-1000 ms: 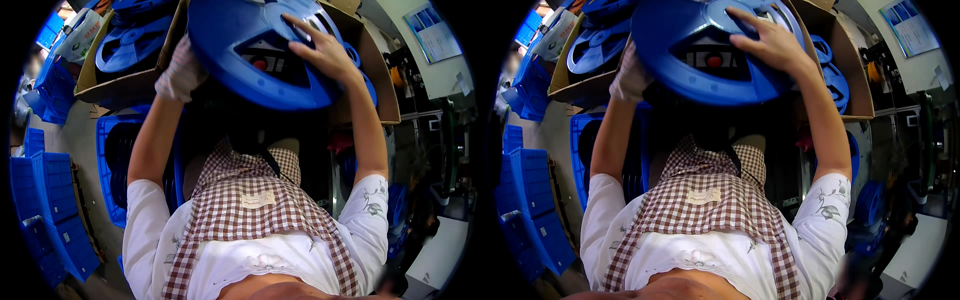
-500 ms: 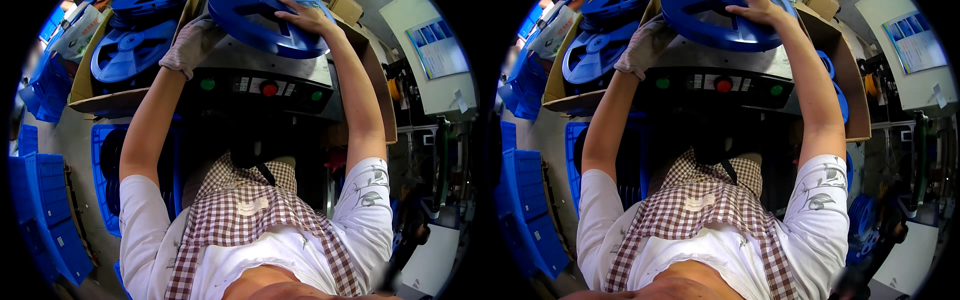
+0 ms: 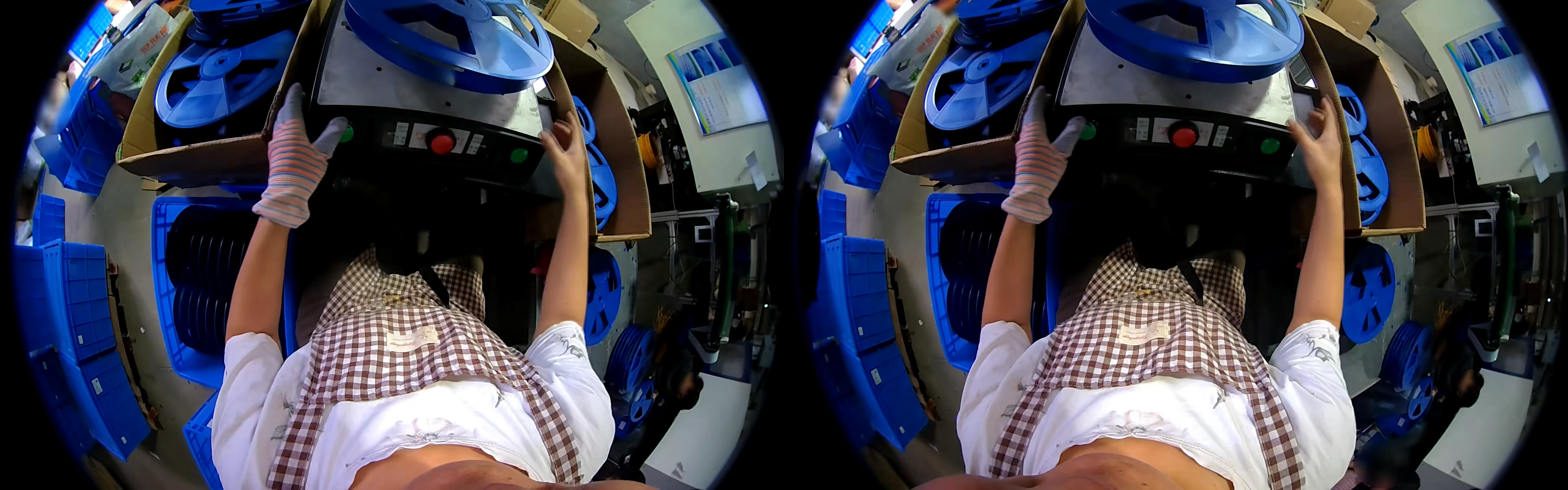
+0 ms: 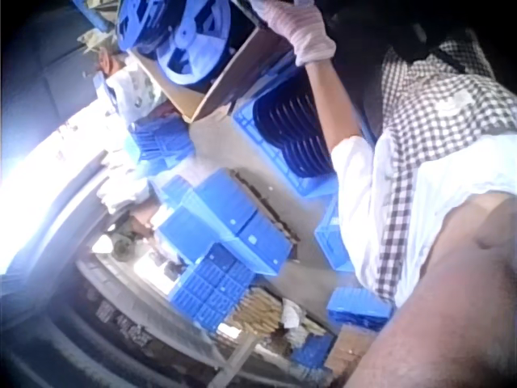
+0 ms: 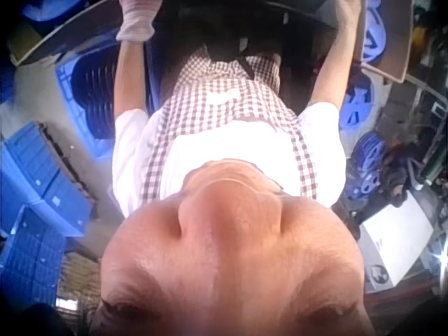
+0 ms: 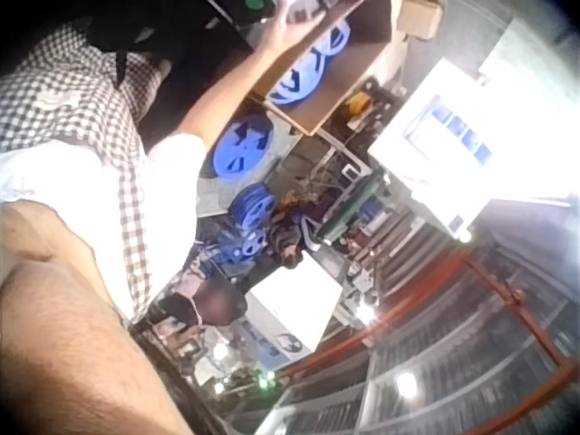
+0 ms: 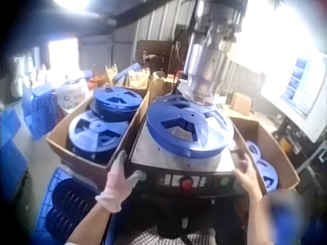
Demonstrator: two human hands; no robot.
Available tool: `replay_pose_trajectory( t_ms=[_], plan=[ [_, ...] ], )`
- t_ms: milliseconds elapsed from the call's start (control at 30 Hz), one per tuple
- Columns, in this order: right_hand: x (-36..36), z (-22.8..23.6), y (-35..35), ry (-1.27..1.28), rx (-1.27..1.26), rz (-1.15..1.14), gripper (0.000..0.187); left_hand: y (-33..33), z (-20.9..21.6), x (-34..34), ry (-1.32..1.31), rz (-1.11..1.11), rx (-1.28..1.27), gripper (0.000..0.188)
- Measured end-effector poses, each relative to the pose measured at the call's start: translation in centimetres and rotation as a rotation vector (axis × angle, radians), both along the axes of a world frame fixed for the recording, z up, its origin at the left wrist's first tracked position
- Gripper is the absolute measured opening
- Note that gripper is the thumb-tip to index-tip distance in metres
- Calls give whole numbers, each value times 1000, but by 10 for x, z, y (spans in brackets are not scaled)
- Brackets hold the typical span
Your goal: The person repeatedly picks up blue plastic fan-like parts from a cardboard box, places them on a small machine, and then stacks them into a blue bin. The person continues this cycle, filling the bin with the parts.
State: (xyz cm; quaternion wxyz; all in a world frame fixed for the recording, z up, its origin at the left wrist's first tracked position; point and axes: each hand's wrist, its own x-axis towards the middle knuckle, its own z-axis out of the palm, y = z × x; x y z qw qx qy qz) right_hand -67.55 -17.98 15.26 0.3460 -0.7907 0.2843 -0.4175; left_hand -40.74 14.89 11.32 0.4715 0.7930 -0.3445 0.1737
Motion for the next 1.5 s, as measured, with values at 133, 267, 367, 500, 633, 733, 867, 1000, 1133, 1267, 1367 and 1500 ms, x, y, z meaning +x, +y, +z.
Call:
replay_pose_trajectory(
  t_ms=[133,267,367,500,633,733,867,1000,1133,1267,1367,1500],
  plan=[
    [7,-54,7,11,41,114,70,-14,-9,10,66,17,39,65],
    [15,-55,6,128,-60,30,68,-16,-24,26,-10,-3,30,72],
    [19,-61,8,164,-59,17,67,-15,-25,11,-5,53,-26,56],
    [18,-53,19,171,-277,-85,59,20,-42,-15,-67,-19,-213,46],
    [18,-18,48,-4,-459,-78,42,84,-74,-53,94,-55,-143,36],
    [30,25,82,-8,-573,35,34,136,-115,-55,171,12,-57,27],
    [72,61,103,-22,-861,160,33,209,-203,-43,432,147,-16,29],
    [118,81,116,40,-1015,243,34,265,-236,-69,514,243,258,45],
    [165,77,109,105,-1113,371,34,271,-267,-91,713,383,360,45],
    [159,69,76,364,-976,275,33,289,-280,-96,643,416,310,30],
    [171,69,68,513,-1084,190,31,318,-298,-101,740,486,335,28],
    [193,57,36,607,-1021,177,34,327,-326,-117,801,459,248,31]
  ],
)
